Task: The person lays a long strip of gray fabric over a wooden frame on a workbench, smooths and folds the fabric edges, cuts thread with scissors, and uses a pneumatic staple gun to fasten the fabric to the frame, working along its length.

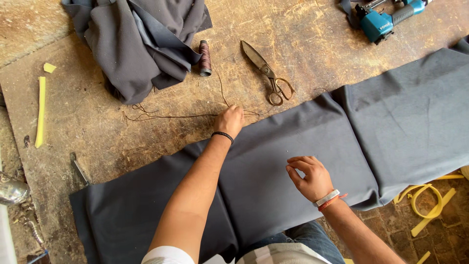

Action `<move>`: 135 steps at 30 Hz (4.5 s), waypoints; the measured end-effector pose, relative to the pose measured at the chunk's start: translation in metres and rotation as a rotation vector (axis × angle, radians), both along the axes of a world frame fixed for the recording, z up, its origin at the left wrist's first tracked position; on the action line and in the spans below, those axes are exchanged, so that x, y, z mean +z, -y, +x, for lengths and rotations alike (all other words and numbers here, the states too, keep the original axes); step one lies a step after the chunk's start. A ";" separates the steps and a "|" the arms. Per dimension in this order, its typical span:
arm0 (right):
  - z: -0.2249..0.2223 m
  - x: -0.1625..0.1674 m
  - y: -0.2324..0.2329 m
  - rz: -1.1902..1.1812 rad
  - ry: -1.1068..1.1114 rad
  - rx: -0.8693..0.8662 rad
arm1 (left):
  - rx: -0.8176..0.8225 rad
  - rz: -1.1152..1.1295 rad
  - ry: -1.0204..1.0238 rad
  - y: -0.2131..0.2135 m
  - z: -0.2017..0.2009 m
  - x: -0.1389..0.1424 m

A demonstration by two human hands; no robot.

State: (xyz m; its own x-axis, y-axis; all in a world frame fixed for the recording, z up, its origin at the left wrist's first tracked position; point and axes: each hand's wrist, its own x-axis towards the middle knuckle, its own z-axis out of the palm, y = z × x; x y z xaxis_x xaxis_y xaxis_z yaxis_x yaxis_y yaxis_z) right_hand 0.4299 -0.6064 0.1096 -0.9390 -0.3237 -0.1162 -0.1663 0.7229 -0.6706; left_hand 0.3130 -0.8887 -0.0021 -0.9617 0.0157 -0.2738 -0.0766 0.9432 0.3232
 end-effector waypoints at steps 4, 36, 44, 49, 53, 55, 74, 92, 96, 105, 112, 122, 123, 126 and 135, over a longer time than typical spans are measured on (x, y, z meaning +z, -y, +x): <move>0.003 -0.003 0.010 0.035 0.108 -0.009 | -0.070 -0.036 0.096 -0.002 -0.016 0.004; -0.108 -0.027 0.184 0.154 0.281 1.102 | 1.562 0.927 -0.492 -0.135 0.384 0.052; -0.080 -0.050 0.240 0.438 0.103 1.109 | 1.594 0.301 -0.312 -0.191 0.406 0.008; -0.076 -0.063 0.252 0.564 0.070 0.961 | 1.676 0.394 -0.339 -0.181 0.414 -0.005; -0.089 -0.068 0.260 0.628 0.030 1.010 | 1.817 0.601 -0.315 -0.183 0.414 -0.012; -0.094 -0.075 0.264 0.614 -0.038 1.051 | 1.865 0.636 -0.288 -0.182 0.411 -0.017; -0.141 -0.095 0.253 0.241 -0.301 0.655 | 2.149 0.943 -0.301 -0.171 0.540 -0.103; -0.097 -0.027 0.187 -0.029 0.442 0.489 | 0.745 0.893 -0.719 0.010 0.291 0.122; -0.062 0.021 0.089 -0.352 0.496 0.389 | 0.171 0.668 -0.611 -0.022 0.184 0.135; -0.055 0.095 -0.139 -0.211 0.230 -0.223 | -0.081 1.120 0.135 -0.145 0.044 0.138; -0.039 0.106 -0.275 -0.295 0.305 -0.556 | -0.442 1.274 0.631 -0.370 0.005 0.125; -0.111 0.058 -0.498 -0.629 0.319 -0.504 | -0.420 1.072 0.636 -0.602 -0.076 0.113; -0.116 0.054 -0.515 -0.556 0.328 -0.554 | -0.382 0.975 0.675 -0.617 -0.086 0.110; -0.134 0.038 -0.560 -0.383 0.357 -0.591 | -0.464 1.022 0.538 -0.625 -0.120 0.087; -0.120 -0.026 -0.594 -0.348 0.296 -0.775 | -0.313 0.667 0.269 -0.593 -0.266 0.018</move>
State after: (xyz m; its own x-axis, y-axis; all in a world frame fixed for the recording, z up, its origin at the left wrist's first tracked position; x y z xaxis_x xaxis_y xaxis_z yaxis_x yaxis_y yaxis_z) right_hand 0.3098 -0.0120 0.0841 -0.8557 0.3263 -0.4017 0.4980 0.3080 -0.8106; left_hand 0.0467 -0.2953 0.0158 -0.7875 0.5180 -0.3339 0.0049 0.5470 0.8371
